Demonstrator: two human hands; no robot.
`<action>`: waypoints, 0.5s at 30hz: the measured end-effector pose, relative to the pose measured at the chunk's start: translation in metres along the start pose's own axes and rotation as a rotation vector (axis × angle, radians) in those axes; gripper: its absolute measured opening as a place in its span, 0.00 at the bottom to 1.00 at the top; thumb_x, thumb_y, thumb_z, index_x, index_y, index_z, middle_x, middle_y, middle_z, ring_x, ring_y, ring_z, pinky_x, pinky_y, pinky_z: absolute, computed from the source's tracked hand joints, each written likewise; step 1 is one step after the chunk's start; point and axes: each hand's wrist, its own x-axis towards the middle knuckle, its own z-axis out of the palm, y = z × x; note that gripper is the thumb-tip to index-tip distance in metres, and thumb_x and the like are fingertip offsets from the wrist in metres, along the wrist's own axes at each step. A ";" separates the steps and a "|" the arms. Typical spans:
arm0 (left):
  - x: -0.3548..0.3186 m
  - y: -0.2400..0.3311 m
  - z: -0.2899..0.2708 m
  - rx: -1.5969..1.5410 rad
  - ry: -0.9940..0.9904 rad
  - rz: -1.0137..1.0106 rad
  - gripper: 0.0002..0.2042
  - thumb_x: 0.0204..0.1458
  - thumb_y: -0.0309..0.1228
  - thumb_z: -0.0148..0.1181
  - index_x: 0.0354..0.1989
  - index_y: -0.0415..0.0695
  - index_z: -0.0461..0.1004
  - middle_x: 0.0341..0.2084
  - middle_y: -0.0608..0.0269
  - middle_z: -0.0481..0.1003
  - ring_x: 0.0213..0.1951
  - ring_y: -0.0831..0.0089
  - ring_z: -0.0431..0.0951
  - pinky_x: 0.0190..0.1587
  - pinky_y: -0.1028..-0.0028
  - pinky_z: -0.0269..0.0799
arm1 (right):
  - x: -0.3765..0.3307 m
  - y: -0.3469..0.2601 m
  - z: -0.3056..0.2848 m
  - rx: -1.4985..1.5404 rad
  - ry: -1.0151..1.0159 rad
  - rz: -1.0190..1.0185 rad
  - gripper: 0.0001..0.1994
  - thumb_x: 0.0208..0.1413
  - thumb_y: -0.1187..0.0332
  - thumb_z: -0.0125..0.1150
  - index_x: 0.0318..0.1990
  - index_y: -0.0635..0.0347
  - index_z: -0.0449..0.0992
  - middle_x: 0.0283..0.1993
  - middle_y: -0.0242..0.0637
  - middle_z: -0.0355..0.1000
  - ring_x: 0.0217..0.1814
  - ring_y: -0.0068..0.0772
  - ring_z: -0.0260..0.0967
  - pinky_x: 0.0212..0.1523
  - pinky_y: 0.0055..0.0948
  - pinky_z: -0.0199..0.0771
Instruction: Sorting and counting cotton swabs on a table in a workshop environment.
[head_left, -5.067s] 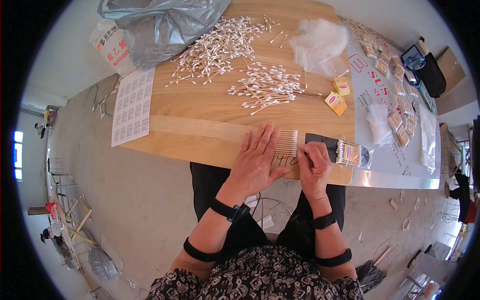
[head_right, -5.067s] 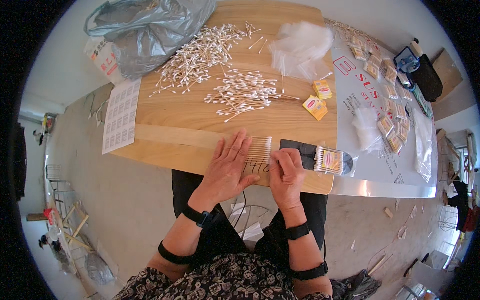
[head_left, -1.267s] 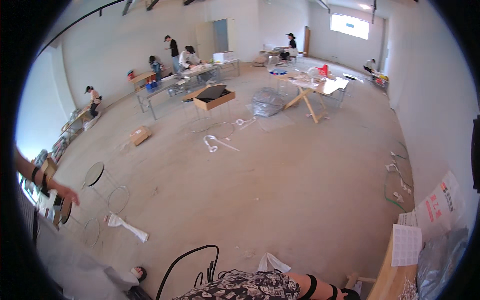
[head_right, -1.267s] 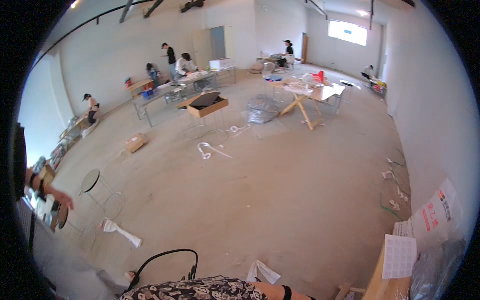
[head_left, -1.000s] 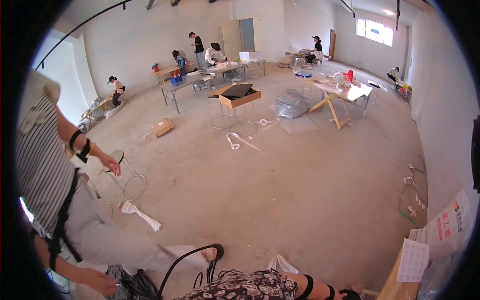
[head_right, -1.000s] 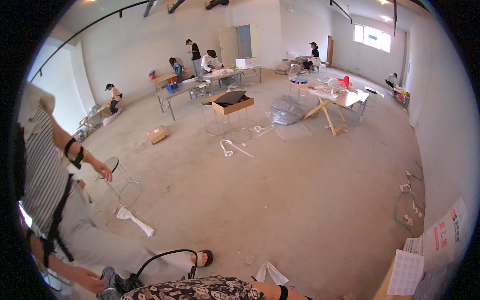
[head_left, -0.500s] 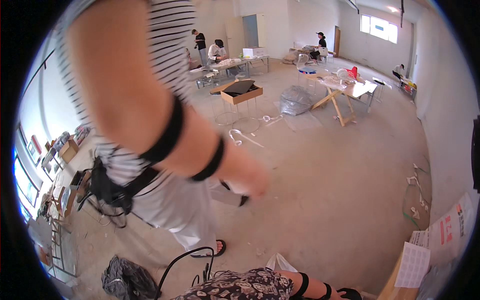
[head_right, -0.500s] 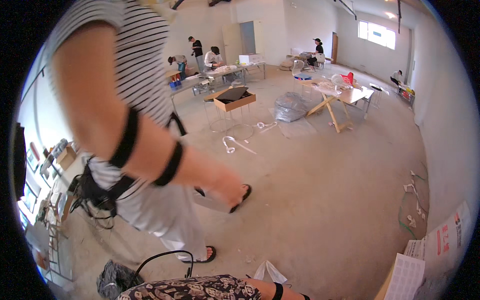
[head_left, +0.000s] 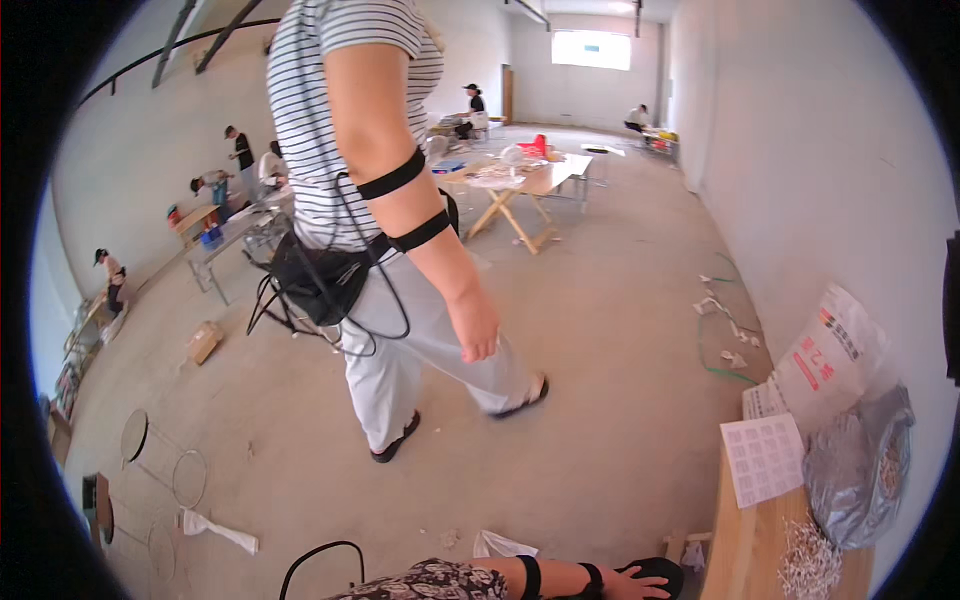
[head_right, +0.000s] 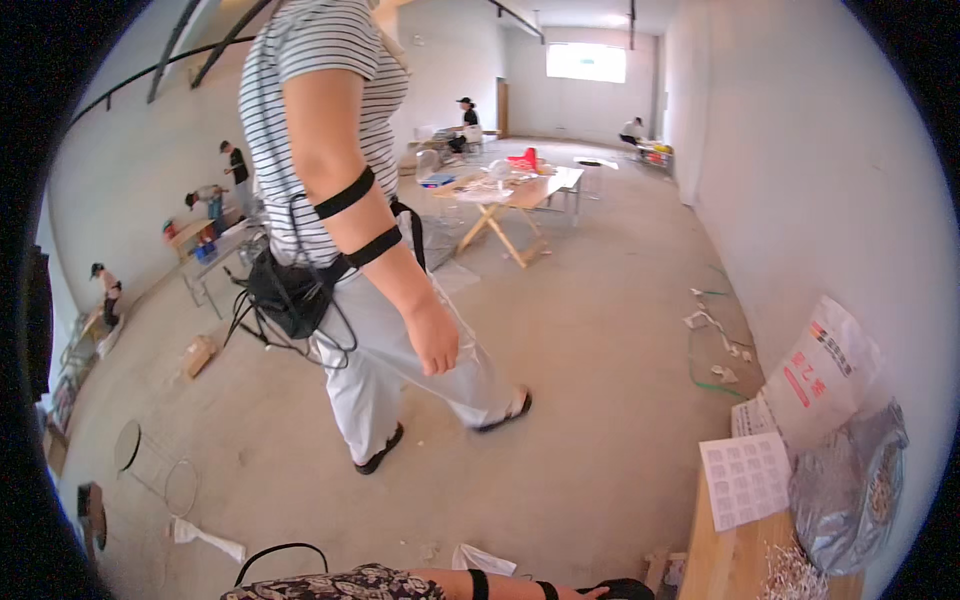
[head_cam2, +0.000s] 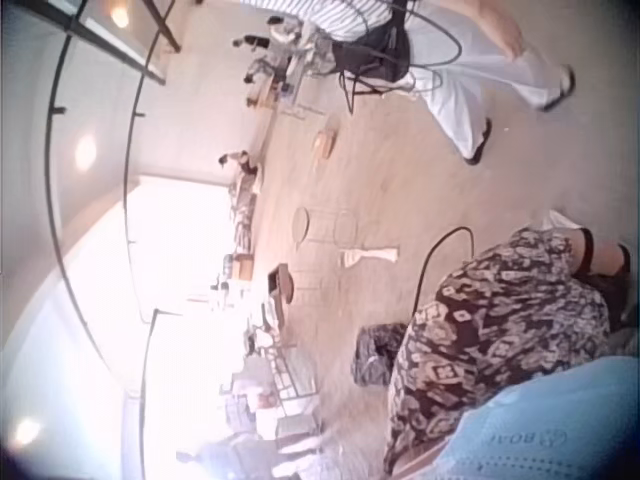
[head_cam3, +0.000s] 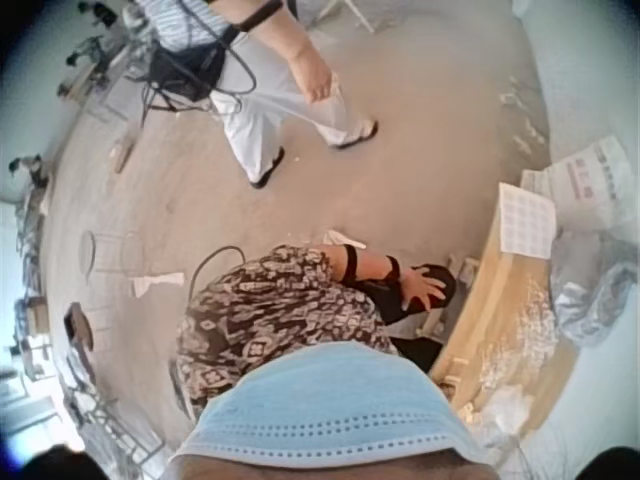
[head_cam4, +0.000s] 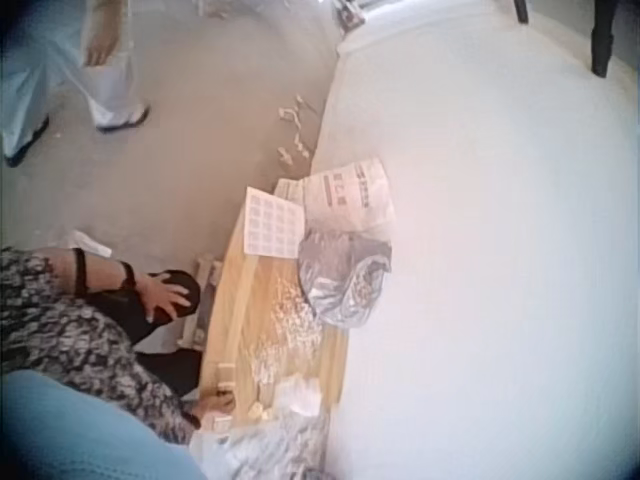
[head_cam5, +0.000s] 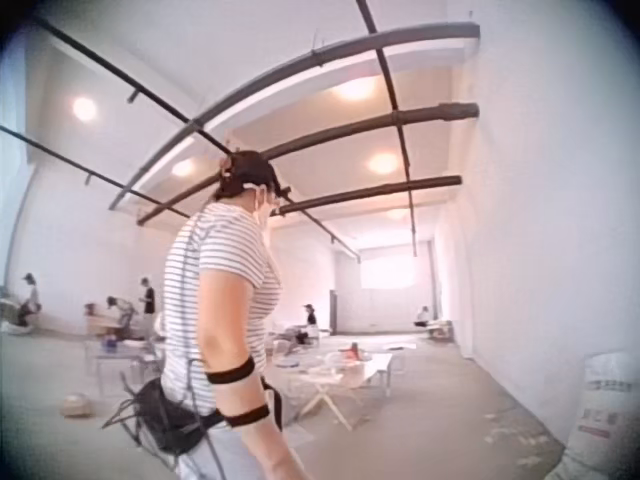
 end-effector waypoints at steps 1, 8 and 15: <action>0.000 -0.003 0.002 0.000 0.002 -0.015 0.36 0.42 0.53 0.64 0.62 0.67 0.57 0.68 0.68 0.33 0.68 0.56 0.26 0.61 0.35 0.34 | -0.002 0.003 0.001 0.005 0.003 0.015 0.13 0.55 0.64 0.52 0.31 0.67 0.71 0.33 0.47 0.70 0.33 0.45 0.66 0.31 0.38 0.67; 0.005 -0.014 0.005 -0.044 -0.003 0.035 0.36 0.39 0.52 0.66 0.61 0.64 0.61 0.68 0.65 0.33 0.67 0.53 0.24 0.59 0.34 0.32 | -0.014 0.019 0.021 0.089 0.005 0.096 0.14 0.57 0.62 0.51 0.37 0.66 0.73 0.35 0.48 0.71 0.35 0.47 0.67 0.37 0.41 0.69; 0.016 -0.011 0.006 -0.020 0.028 0.049 0.35 0.38 0.51 0.67 0.58 0.63 0.65 0.68 0.64 0.34 0.67 0.51 0.24 0.58 0.34 0.34 | -0.021 0.042 0.061 0.434 0.033 0.462 0.14 0.56 0.60 0.52 0.37 0.64 0.73 0.34 0.49 0.70 0.35 0.51 0.67 0.37 0.43 0.69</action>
